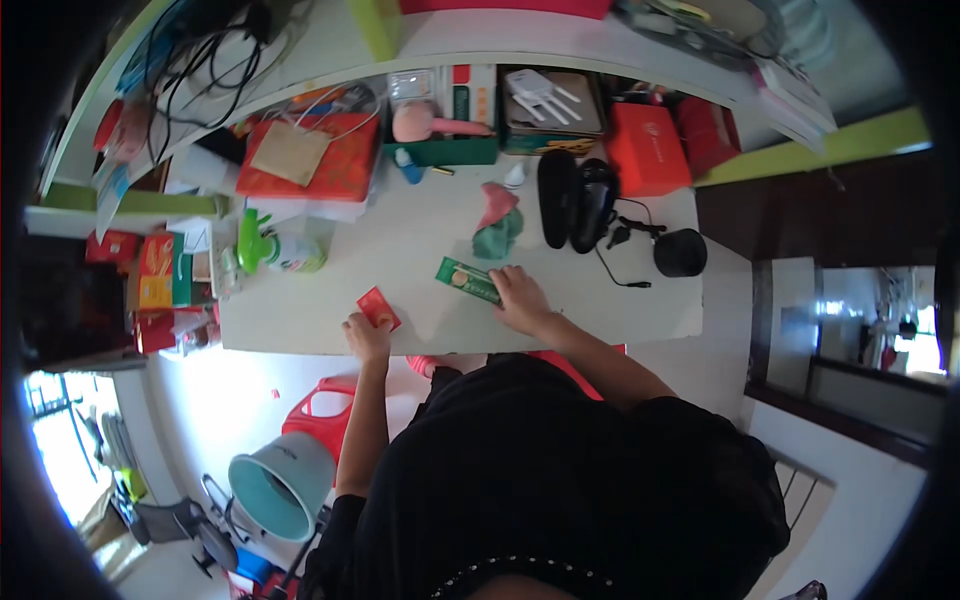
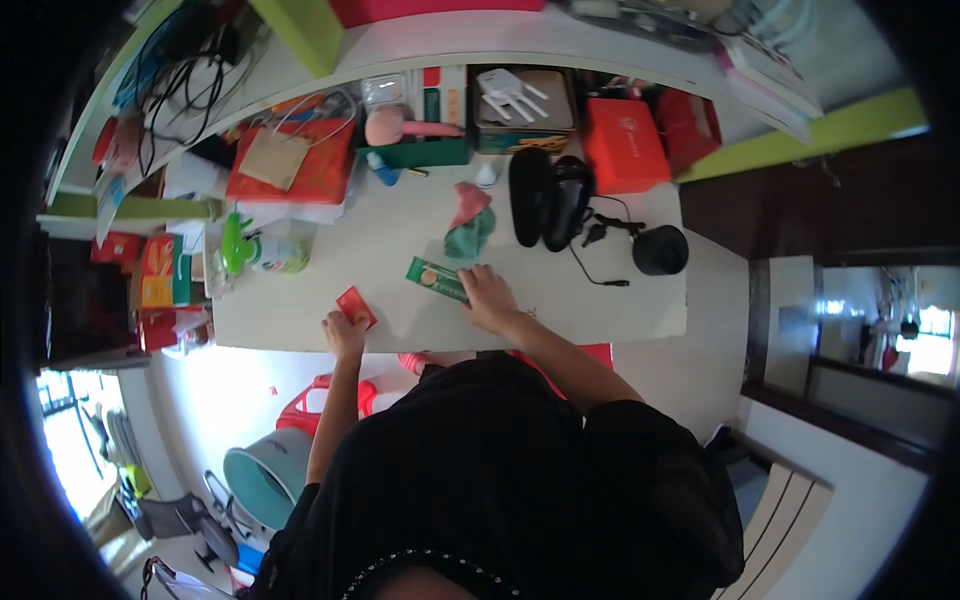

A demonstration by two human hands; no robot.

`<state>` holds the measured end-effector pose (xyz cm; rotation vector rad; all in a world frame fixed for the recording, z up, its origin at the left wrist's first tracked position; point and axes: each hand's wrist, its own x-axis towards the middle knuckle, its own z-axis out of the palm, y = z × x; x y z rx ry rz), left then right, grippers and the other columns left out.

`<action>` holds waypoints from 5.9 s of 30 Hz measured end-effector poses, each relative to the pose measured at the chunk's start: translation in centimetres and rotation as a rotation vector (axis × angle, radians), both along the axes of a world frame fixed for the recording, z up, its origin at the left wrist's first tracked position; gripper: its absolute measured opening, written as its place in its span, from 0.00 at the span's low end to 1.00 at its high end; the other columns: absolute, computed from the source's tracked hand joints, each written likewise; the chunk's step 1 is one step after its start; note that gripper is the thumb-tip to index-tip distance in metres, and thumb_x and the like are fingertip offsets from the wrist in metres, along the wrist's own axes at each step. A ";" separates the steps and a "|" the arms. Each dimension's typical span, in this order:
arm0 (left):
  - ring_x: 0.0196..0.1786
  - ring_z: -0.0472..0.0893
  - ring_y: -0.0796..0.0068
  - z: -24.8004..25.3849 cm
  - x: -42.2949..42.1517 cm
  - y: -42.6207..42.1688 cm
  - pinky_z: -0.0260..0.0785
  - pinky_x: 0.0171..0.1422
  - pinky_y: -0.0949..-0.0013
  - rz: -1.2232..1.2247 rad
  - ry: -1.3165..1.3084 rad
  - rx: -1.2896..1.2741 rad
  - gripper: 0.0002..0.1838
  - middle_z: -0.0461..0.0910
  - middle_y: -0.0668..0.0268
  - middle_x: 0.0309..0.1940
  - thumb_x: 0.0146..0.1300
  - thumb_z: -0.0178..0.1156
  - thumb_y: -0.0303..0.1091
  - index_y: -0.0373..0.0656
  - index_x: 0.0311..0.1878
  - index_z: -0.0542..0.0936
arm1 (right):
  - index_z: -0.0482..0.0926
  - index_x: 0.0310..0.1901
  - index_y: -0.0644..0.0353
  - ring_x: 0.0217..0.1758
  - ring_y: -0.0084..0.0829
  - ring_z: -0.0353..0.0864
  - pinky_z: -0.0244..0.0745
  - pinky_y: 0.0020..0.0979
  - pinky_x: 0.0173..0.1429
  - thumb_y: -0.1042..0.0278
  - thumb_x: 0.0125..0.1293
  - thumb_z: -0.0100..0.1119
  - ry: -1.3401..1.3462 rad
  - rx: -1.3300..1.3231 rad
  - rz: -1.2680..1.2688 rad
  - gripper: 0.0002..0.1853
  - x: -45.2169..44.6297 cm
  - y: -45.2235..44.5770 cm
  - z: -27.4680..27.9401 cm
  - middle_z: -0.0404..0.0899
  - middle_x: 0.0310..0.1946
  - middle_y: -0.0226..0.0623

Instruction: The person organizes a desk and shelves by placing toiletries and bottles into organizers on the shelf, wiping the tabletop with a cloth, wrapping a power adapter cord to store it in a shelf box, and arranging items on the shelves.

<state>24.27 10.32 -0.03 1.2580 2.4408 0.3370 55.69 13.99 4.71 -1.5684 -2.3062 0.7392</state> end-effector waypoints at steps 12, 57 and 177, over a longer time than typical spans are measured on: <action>0.44 0.76 0.53 -0.4 0.4 0.9 0.70 0.50 0.56 0.069 -0.033 0.063 0.33 0.74 0.53 0.39 0.39 0.74 0.39 0.36 0.47 0.70 | 0.68 0.54 0.60 0.54 0.46 0.69 0.70 0.43 0.55 0.62 0.56 0.63 0.098 0.132 -0.093 0.26 1.9 -2.5 0.1 0.68 0.49 0.45; 0.73 0.50 0.43 3.5 4.3 -2.9 0.59 0.67 0.47 -0.475 0.091 -0.203 0.47 0.49 0.48 0.71 0.43 0.75 0.40 0.46 0.68 0.62 | 0.75 0.34 0.64 0.32 0.29 0.78 0.72 0.29 0.40 0.77 0.57 0.60 0.548 0.930 -0.474 0.04 20.4 18.2 37.0 0.77 0.28 0.37; 0.45 0.76 0.71 25.0 0.4 8.5 0.69 0.47 0.68 -0.818 -0.764 0.709 0.16 0.77 0.63 0.41 0.60 0.58 0.23 0.37 0.53 0.74 | 0.67 0.55 0.67 0.41 0.20 0.77 0.75 0.22 0.40 0.74 0.63 0.58 1.157 0.334 -0.408 0.20 -5.1 1.6 28.0 0.76 0.41 0.35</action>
